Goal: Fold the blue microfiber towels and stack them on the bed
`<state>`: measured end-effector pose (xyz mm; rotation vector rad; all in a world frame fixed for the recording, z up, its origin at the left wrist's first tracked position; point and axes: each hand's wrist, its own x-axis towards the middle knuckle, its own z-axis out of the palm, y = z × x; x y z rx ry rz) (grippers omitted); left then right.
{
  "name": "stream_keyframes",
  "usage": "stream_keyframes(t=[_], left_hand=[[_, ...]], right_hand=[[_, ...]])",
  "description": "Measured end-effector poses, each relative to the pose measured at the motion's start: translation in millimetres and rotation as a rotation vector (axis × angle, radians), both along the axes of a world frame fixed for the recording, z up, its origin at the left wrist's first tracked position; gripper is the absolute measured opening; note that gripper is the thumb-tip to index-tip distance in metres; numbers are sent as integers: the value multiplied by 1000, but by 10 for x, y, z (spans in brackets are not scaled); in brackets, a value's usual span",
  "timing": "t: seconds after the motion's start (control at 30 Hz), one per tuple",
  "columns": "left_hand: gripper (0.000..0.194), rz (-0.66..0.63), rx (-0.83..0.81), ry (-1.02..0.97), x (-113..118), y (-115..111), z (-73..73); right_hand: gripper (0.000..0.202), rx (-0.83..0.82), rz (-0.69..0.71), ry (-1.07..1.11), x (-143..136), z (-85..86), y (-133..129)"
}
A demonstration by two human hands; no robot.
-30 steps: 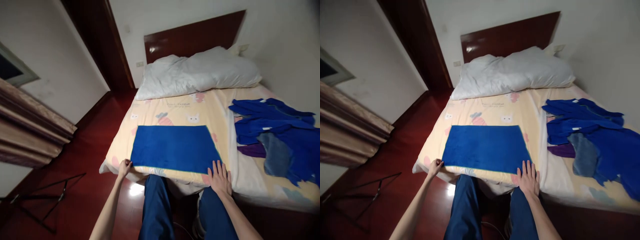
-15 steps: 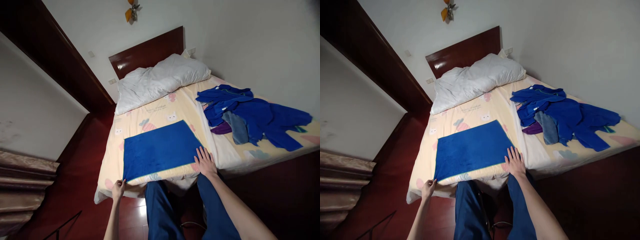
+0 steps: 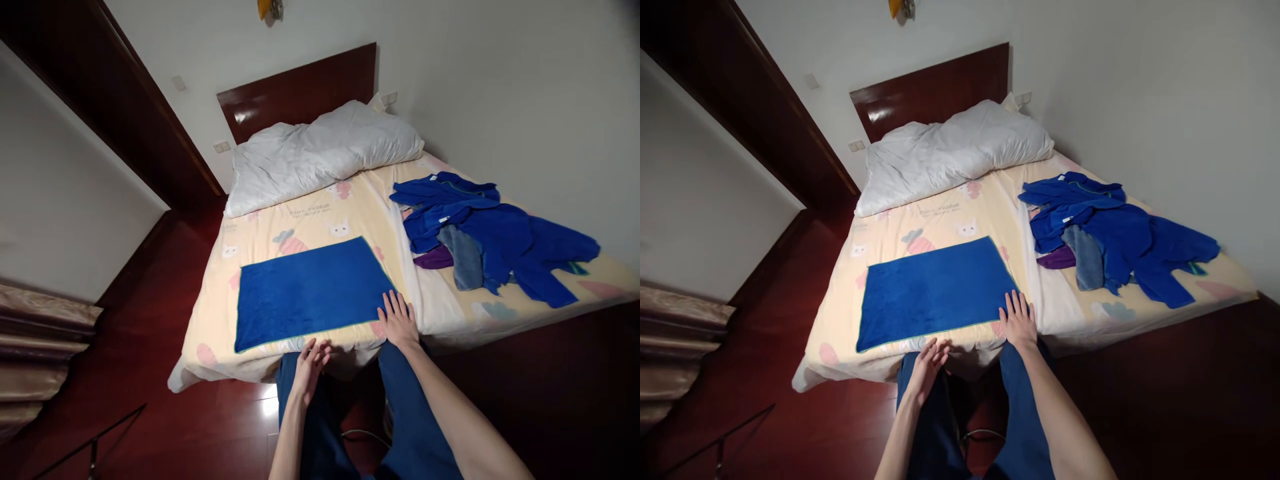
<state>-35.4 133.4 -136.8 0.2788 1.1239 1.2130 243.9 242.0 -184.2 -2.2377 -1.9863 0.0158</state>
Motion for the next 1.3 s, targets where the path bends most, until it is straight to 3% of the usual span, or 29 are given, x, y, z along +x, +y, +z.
stream_keyframes(t=[0.1, 0.23, 0.57, 0.7, 0.83, 0.93, 1.0, 1.13, 1.3], left_hand=[[22, 122, -31, -267, 39, 98, -59], [9, 121, -19, -425, 18, 192, -143], [6, 270, 24, -480, 231, 368, -264], [8, 277, 10, -433, 262, 365, -351], [24, 238, 3, -282, 326, 391, -405], [42, 201, -19, -105, 365, 409, -400], [48, 169, -21, 38, 376, 423, -373], [49, 131, 17, 271, 383, 463, -292], [51, 116, -27, 314, 405, 497, -259]], right_hand=[[64, -5, 7, -14, 6, 1, -14], [65, 4, 10, 13, 18, -19, -16], [66, -28, 41, 19, 66, -6, -19], [57, 47, 62, 42, 96, 132, 118], [44, 149, 237, 162, -241, 481, 647], [40, 113, 485, 258, -756, 709, 1286], [40, 50, 580, 290, -1142, 791, 1737], [40, -62, 585, 261, -1804, 764, 2462], [33, -173, 551, 155, -2201, 511, 2904]])
